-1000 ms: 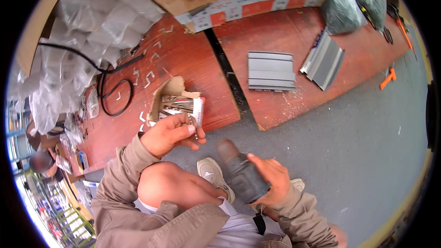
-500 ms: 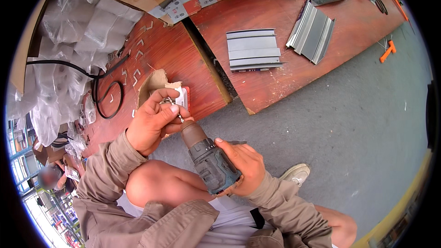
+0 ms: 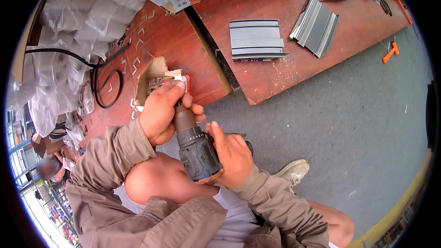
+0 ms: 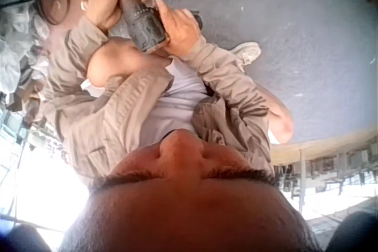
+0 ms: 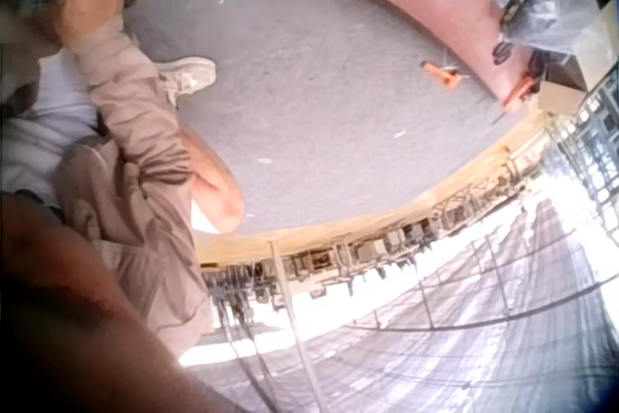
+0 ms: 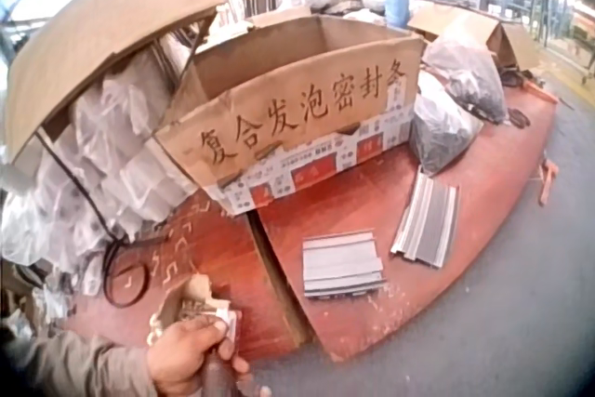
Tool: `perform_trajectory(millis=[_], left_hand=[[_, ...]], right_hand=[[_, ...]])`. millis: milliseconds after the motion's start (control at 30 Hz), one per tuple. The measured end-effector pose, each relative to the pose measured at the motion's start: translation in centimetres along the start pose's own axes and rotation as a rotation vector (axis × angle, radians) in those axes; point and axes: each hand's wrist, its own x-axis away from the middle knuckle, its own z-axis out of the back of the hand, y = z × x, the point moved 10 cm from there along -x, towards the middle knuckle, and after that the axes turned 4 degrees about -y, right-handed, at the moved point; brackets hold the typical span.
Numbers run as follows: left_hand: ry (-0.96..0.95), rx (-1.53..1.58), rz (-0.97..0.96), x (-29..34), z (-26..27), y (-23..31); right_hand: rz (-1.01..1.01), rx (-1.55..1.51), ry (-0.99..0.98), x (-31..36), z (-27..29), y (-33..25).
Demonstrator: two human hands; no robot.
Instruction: The person uses a drill to make holes in metal frames on a workspace, then uses scissors to cut material.
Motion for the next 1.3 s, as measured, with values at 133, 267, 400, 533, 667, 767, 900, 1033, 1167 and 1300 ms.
perform_trajectory(millis=[133, 267, 400, 533, 667, 767, 900, 1033, 1167, 1300], left_hand=[[0.062, 0.063, -0.002, 0.1, -1.4, 0.1], [-0.006, 0.155, -0.072, -1.1, -0.5, 0.3], [-0.047, 0.259, -0.056, -1.5, -1.3, 0.4], [-0.157, 0.302, -0.05, -1.7, -1.3, 0.4], [-0.079, 0.176, -0.052, -1.3, -1.4, 0.5], [-0.048, 0.122, -0.014, -1.7, -1.7, -0.2], [0.0, -0.009, -0.103, -2.2, -1.0, 0.5], [0.021, -0.034, -0.188, -1.8, 0.8, 3.4], [-0.196, 0.004, -0.236, -1.4, 0.3, 4.4], [-0.417, -0.022, -0.21, -1.0, -0.9, 4.4]], right_hand=[[-0.047, 0.035, 0.065, 0.1, -0.1, 0.5], [-0.05, 0.054, 0.073, -1.1, -0.4, 0.5], [-0.028, 0.062, 0.078, -1.6, -0.3, 0.1], [0.006, 0.164, 0.028, -2.0, -0.3, -0.8], [0.035, 0.245, -0.002, -1.9, -0.4, -0.9], [-0.003, 0.178, 0.007, -1.2, -0.7, -0.4], [-0.162, 0.028, -0.036, 2.7, 0.8, 2.2], [-0.312, 0.148, -0.03, 8.5, 2.4, 8.3], [-0.502, 0.233, -0.043, 9.9, 0.2, 18.4], [-0.708, 0.199, -0.003, 9.3, -1.6, 25.0]])
